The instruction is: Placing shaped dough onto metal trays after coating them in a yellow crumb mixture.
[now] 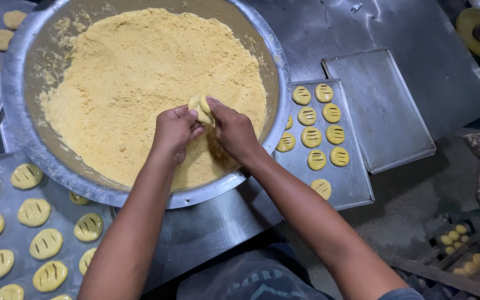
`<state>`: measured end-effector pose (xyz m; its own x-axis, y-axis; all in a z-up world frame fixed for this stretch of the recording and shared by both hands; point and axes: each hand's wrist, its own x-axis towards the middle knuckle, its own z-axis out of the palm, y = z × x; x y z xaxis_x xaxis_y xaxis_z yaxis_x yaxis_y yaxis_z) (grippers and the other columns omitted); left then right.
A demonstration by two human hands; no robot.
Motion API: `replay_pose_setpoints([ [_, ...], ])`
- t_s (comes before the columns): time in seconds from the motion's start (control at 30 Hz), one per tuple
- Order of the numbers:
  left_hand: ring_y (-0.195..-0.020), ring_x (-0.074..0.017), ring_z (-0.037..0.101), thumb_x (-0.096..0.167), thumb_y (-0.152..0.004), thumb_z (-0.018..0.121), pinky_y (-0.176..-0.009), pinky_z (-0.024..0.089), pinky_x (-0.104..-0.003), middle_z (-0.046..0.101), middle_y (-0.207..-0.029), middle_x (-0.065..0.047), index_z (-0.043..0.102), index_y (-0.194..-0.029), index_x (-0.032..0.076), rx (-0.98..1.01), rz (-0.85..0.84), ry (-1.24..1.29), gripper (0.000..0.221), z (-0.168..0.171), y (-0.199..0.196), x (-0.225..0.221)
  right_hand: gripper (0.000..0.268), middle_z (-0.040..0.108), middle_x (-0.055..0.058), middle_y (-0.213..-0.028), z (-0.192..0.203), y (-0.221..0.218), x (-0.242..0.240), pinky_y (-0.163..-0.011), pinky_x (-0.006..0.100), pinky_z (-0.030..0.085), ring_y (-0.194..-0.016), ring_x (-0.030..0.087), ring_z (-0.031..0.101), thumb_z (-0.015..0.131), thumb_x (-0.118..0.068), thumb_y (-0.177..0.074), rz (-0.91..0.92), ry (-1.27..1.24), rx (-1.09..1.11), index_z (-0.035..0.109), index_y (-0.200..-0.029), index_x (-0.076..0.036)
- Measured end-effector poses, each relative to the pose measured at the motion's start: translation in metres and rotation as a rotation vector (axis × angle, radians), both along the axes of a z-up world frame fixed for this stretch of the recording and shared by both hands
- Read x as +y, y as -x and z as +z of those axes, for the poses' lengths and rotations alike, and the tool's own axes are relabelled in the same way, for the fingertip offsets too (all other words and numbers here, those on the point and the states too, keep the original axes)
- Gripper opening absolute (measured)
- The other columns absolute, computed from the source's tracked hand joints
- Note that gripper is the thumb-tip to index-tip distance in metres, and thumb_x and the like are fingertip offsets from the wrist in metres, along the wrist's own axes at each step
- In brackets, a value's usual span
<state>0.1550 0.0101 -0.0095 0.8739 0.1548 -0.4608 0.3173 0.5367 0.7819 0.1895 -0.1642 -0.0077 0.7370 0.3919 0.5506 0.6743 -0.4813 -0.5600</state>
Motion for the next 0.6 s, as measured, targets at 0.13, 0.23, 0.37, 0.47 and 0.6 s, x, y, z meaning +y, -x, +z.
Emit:
replay_pose_setpoints([
  [0.13, -0.074, -0.0092, 0.068, 0.011, -0.099, 0.061, -0.066, 0.057, -0.024, 0.074, -0.095, -0.007, 0.070, -0.117, 0.001, 0.016, 0.081, -0.184, 0.023, -0.010, 0.004, 0.005, 0.040, 0.077, 0.013, -0.125, -0.011, -0.003, 0.008, -0.092, 0.031, 0.063, -0.107, 0.019, 0.079, 0.063, -0.002, -0.100, -0.170, -0.209, 0.469, 0.067, -0.138, -0.014],
  [0.23, -0.073, -0.0084, 0.066, 0.011, -0.102, 0.061, -0.064, 0.055, -0.023, 0.072, -0.090, -0.005, 0.068, -0.113, -0.007, -0.074, 0.088, -0.118, 0.022, -0.017, 0.003, 0.002, 0.041, 0.075, 0.014, -0.123, 0.005, 0.019, 0.014, -0.092, 0.030, 0.061, -0.111, 0.018, 0.076, 0.058, 0.000, -0.100, -0.164, -0.340, 0.353, 0.065, -0.138, -0.012],
  [0.37, -0.067, -0.0084, 0.060, 0.011, -0.102, 0.061, -0.059, 0.048, -0.024, 0.071, -0.084, -0.005, 0.074, -0.114, -0.005, -0.111, 0.063, -0.435, 0.024, 0.009, 0.010, -0.016, 0.046, 0.075, 0.019, -0.127, -0.002, 0.015, 0.013, -0.103, 0.034, 0.056, -0.121, 0.025, 0.069, 0.059, 0.009, -0.094, 0.068, -0.032, -0.125, 0.066, -0.136, -0.008],
  [0.47, -0.066, -0.0082, 0.061, 0.012, -0.098, 0.062, -0.060, 0.050, -0.024, 0.072, -0.083, -0.003, 0.072, -0.118, -0.002, -0.079, 0.084, -0.510, 0.026, 0.020, 0.015, -0.026, 0.039, 0.078, 0.011, -0.118, -0.012, 0.001, -0.004, -0.090, 0.027, 0.061, -0.104, 0.013, 0.078, 0.059, 0.001, -0.099, -0.160, -0.312, 0.365, 0.068, -0.135, -0.011],
  [0.6, -0.082, -0.0065, 0.066, 0.012, -0.100, 0.065, -0.074, 0.054, -0.024, 0.075, -0.096, -0.003, 0.072, -0.122, -0.005, -0.296, 0.073, -0.630, 0.029, 0.041, 0.022, -0.057, 0.043, 0.076, 0.013, -0.117, -0.009, -0.030, -0.079, -0.089, 0.035, 0.059, -0.102, 0.022, 0.071, 0.062, 0.002, -0.099, 0.044, -0.665, 0.887, 0.064, -0.141, -0.004],
])
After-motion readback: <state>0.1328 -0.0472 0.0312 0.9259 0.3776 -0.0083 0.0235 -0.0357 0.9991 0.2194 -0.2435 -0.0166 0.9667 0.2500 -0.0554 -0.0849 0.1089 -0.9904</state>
